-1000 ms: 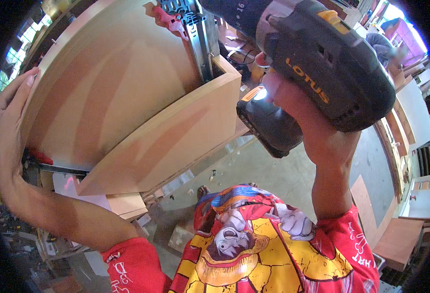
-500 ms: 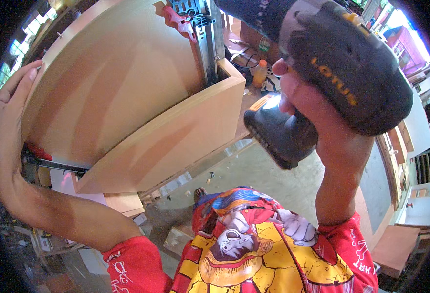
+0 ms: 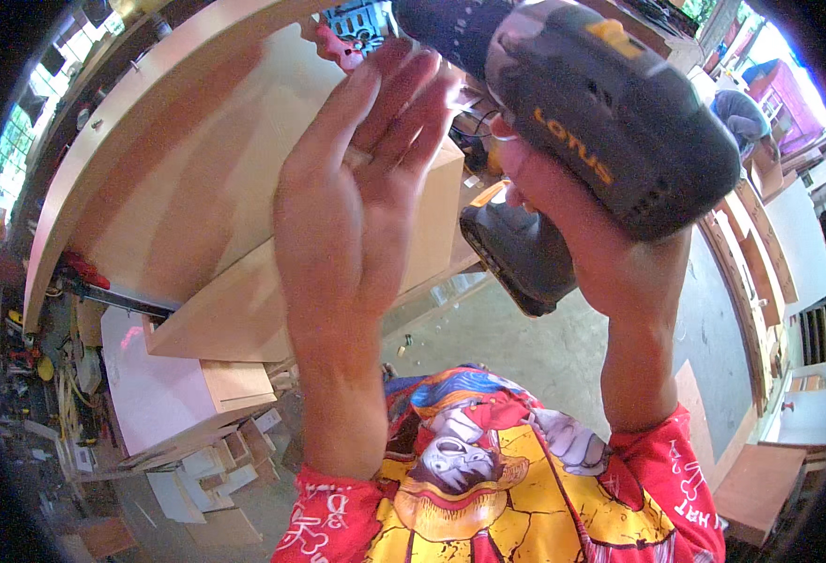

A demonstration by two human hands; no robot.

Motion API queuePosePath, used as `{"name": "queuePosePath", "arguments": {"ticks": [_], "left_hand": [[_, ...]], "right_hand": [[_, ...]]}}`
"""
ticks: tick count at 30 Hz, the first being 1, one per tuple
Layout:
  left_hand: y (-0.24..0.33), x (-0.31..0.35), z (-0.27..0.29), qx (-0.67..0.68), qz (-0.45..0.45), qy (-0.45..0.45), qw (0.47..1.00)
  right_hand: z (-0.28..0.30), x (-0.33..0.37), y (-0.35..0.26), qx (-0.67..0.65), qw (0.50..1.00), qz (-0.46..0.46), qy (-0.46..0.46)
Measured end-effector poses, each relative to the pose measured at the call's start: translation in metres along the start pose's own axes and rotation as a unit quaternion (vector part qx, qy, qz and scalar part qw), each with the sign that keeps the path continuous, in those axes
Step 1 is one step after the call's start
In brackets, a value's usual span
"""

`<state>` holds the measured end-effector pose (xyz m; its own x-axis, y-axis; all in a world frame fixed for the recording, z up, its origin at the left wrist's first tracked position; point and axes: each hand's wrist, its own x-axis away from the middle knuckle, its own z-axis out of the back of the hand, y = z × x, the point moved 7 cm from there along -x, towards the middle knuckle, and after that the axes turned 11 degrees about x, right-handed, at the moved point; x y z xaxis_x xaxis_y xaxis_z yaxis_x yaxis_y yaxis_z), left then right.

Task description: The person uses a cordless drill to drive screws into a wooden drawer unit, securing a curved wooden panel to the frame. They repeatedly position the panel, align it, and fasten it with screws while working in a cluttered workshop.

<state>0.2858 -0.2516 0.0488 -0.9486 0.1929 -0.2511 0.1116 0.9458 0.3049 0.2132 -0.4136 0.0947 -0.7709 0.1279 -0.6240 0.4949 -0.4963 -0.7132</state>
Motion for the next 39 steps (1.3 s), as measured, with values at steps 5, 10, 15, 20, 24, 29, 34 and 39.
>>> {"name": "queuePosePath", "arguments": {"ticks": [5,10,15,20,24,29,34,39], "left_hand": [[-0.009,-0.064,0.024,0.096,0.002,0.112,0.989],[-0.014,-0.072,-0.001,0.247,0.012,0.035,0.968],[-0.012,-0.081,-0.005,0.271,0.085,0.064,0.957],[-0.014,-0.08,-0.01,0.245,0.058,0.07,0.965],[-0.017,-0.076,-0.011,0.222,0.053,0.136,0.964],[-0.029,-0.079,-0.006,0.223,0.079,0.137,0.962],[-0.029,-0.084,-0.001,0.22,0.063,0.177,0.957],[-0.03,-0.087,-0.001,0.239,0.052,0.138,0.96]], "right_hand": [[-0.005,-0.005,-0.003,0.03,1.0,0.004,0.008],[-0.007,-0.01,-0.003,0.018,1.0,-0.002,-0.011],[-0.006,-0.011,-0.007,0.045,0.999,0.001,-0.008],[-0.003,-0.008,0.0,0.033,0.999,-0.009,-0.002],[-0.003,-0.006,-0.004,0.041,0.999,-0.001,-0.006],[0.001,-0.004,-0.006,0.067,0.997,-0.006,-0.022],[0.002,0.001,-0.001,0.06,0.998,-0.009,-0.021],[0.0,0.004,0.005,0.05,0.998,-0.018,-0.013]]}}
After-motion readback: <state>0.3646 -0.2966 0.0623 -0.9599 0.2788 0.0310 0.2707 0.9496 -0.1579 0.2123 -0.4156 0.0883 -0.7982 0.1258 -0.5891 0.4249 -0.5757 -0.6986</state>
